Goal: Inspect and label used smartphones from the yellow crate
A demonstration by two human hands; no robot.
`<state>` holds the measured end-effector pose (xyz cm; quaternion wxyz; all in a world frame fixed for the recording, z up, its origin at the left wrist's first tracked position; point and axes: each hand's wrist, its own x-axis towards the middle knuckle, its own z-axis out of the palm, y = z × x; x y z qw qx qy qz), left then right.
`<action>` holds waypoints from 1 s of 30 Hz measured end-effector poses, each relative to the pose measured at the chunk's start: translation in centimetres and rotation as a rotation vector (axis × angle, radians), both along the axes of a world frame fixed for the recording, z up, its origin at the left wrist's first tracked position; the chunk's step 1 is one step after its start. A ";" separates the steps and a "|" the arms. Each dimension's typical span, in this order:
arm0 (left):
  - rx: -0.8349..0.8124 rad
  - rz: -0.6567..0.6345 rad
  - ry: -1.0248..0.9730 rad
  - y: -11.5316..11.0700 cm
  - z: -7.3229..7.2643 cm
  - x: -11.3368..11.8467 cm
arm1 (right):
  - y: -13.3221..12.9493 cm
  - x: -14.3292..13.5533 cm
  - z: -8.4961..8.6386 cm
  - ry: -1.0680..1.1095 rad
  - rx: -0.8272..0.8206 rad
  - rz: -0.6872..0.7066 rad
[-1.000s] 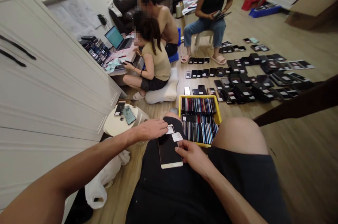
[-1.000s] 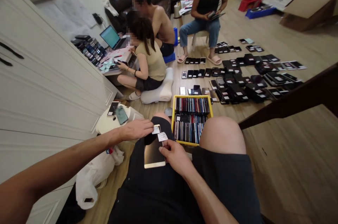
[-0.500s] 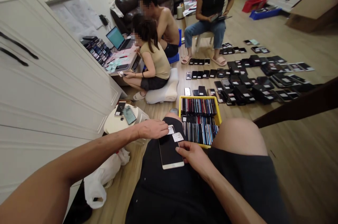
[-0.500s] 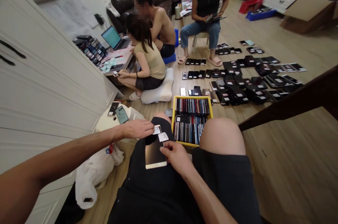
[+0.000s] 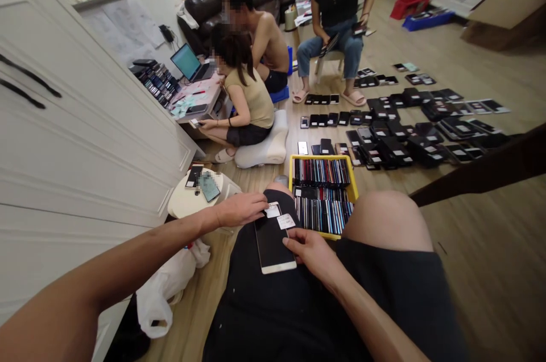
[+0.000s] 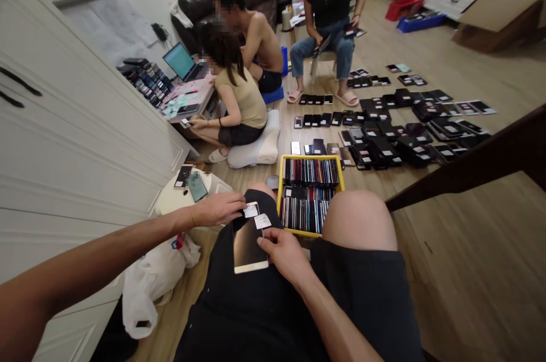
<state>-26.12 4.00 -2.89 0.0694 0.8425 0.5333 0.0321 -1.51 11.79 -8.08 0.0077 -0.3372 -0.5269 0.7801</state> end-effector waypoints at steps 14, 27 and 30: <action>0.045 -0.323 0.212 2.2 0.7 0.1 | 0.1 0.2 -0.3 -0.017 0.097 0.031; -0.078 -0.034 0.143 1.1 0.1 0.6 | 0.1 0.1 -1.0 -0.003 0.072 0.061; -0.026 0.222 -0.009 -0.4 -0.2 0.6 | 0.1 0.0 -1.6 -0.013 0.075 0.082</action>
